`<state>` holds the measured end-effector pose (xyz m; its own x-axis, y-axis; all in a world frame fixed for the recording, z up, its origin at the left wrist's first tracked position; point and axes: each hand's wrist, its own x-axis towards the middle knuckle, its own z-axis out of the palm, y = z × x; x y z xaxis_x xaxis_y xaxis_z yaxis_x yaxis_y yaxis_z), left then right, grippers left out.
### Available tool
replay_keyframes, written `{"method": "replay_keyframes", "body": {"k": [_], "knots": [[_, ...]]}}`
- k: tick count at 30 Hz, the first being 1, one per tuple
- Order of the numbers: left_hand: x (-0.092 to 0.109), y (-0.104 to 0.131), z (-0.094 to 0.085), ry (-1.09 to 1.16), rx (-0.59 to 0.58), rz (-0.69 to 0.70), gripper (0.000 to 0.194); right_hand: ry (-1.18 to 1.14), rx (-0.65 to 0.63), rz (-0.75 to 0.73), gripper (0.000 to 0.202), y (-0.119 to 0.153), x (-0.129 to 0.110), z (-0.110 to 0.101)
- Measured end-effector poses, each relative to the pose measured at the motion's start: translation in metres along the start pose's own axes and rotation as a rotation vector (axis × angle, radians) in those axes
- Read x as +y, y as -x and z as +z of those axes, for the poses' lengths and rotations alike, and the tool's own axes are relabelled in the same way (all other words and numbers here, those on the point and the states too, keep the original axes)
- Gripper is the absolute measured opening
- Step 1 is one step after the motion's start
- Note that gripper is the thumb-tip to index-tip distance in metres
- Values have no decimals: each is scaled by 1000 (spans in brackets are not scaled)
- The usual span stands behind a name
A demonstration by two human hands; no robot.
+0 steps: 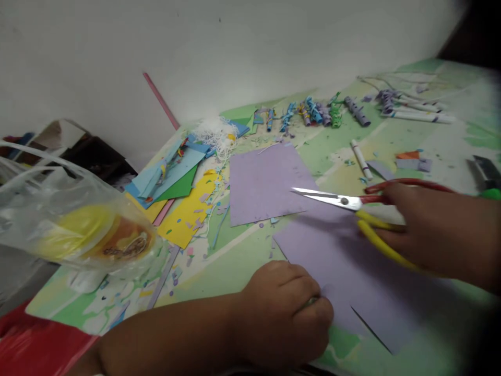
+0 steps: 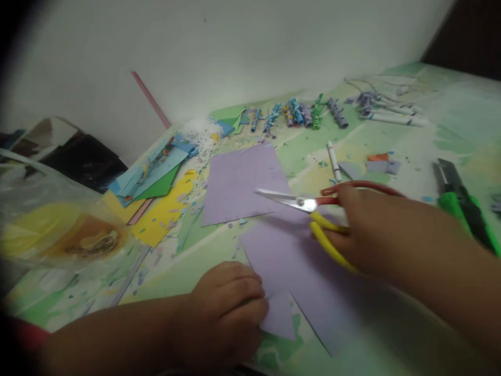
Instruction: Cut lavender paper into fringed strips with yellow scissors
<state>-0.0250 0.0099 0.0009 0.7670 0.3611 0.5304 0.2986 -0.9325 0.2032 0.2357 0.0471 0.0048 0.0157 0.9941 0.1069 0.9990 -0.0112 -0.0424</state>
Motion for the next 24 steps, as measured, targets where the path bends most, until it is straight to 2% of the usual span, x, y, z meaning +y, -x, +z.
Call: {"method": "replay_keyframes", "body": {"k": [3,6,11,16,18,21,24], "knots": [[1,1,2,10,40,43,12,10,-89,-136,47,-12,-43,-9],[4,1,4,30,76,85,11,20,-105,-171,52,-21,-66,-5],[8,-2,6,124,66,159,18,15,-188,-90,62,-31,-65,7],[13,-5,5,166,-56,196,29,13,-239,-48,68,-34,-64,10],[15,-5,4,157,-55,204,31,5,-251,-41,70,-35,-65,9],[14,-5,3,185,-44,200,28,-11,-262,-44,70,-37,-66,9],[10,-5,0,278,-52,176,18,-31,-273,-62,70,-37,-65,8]]}}
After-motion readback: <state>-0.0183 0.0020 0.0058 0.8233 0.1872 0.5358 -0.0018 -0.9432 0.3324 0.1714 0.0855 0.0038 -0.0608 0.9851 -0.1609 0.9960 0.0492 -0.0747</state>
